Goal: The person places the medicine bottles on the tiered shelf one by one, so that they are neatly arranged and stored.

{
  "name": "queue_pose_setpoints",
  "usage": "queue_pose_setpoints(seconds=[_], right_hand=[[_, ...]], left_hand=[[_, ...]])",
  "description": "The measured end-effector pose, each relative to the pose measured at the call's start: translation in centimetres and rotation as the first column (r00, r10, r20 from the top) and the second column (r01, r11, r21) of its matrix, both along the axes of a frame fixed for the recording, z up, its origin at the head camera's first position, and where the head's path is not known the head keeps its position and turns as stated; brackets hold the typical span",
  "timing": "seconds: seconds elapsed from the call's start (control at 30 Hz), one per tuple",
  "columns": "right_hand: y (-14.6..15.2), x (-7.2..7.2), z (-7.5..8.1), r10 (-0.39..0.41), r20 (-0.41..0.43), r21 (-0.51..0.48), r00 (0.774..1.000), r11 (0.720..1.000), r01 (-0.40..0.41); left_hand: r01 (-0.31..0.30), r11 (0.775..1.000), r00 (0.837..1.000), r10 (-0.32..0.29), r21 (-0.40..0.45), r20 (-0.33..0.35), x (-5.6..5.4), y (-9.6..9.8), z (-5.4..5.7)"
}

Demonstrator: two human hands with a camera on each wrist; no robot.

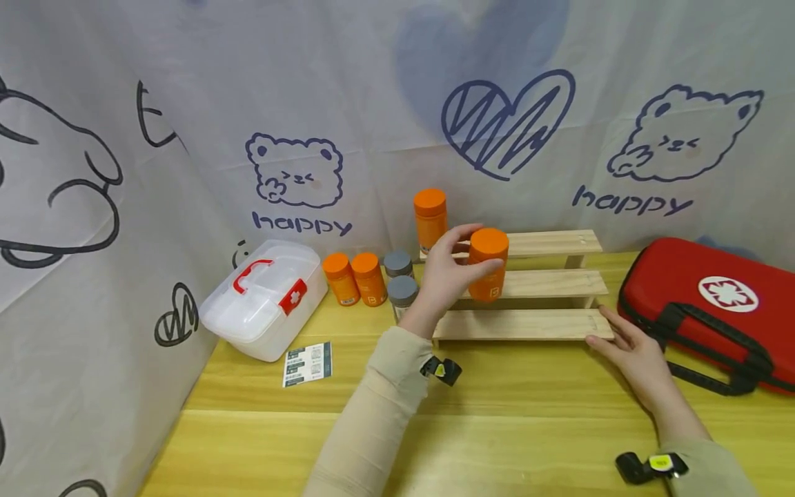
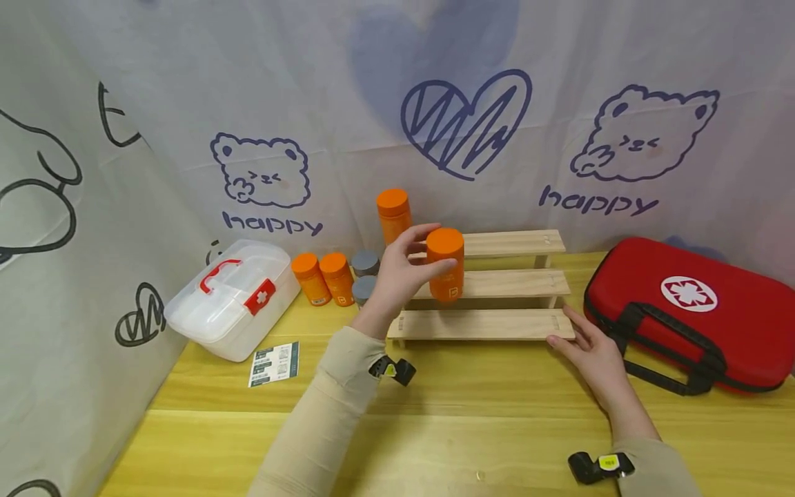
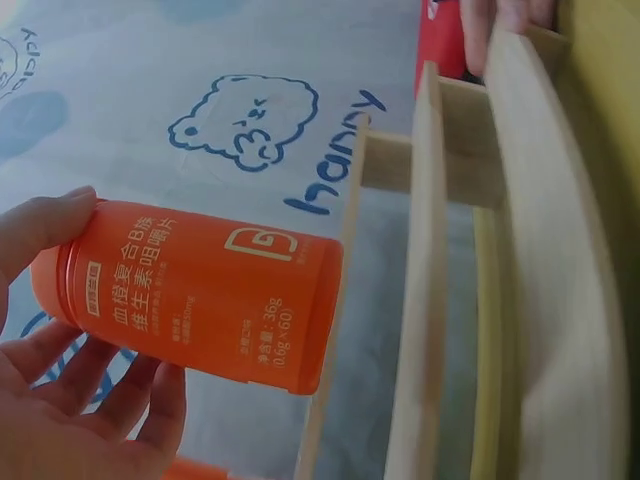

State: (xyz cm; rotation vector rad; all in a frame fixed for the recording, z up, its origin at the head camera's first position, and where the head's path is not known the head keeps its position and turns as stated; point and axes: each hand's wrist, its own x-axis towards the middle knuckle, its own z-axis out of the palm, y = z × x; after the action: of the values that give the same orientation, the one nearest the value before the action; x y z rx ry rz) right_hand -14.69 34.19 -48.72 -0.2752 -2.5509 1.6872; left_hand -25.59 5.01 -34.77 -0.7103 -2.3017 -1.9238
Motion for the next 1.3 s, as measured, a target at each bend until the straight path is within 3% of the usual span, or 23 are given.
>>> queue_pose_setpoints(seconds=[0.43,0.7,1.3], right_hand=[[0.1,0.0,-0.1,-0.002,-0.016,-0.004,1.000,1.000,0.002],[0.1,-0.1,-0.2,-0.001,-0.016,0.009,1.000,1.000,0.001],[0.0,-0.1,-0.1,-0.005,-0.004,0.009,1.000,1.000,0.005]], left_hand=[[-0.111,0.993,0.993,0.113,-0.042,0.041,-2.9,3.5,2.8],[-0.174,0.983,0.984,0.175,-0.064,0.016,-4.6,5.0,3.5],[-0.207,0.977,0.978,0.209,-0.053,0.027,-5.9,5.5,1.4]])
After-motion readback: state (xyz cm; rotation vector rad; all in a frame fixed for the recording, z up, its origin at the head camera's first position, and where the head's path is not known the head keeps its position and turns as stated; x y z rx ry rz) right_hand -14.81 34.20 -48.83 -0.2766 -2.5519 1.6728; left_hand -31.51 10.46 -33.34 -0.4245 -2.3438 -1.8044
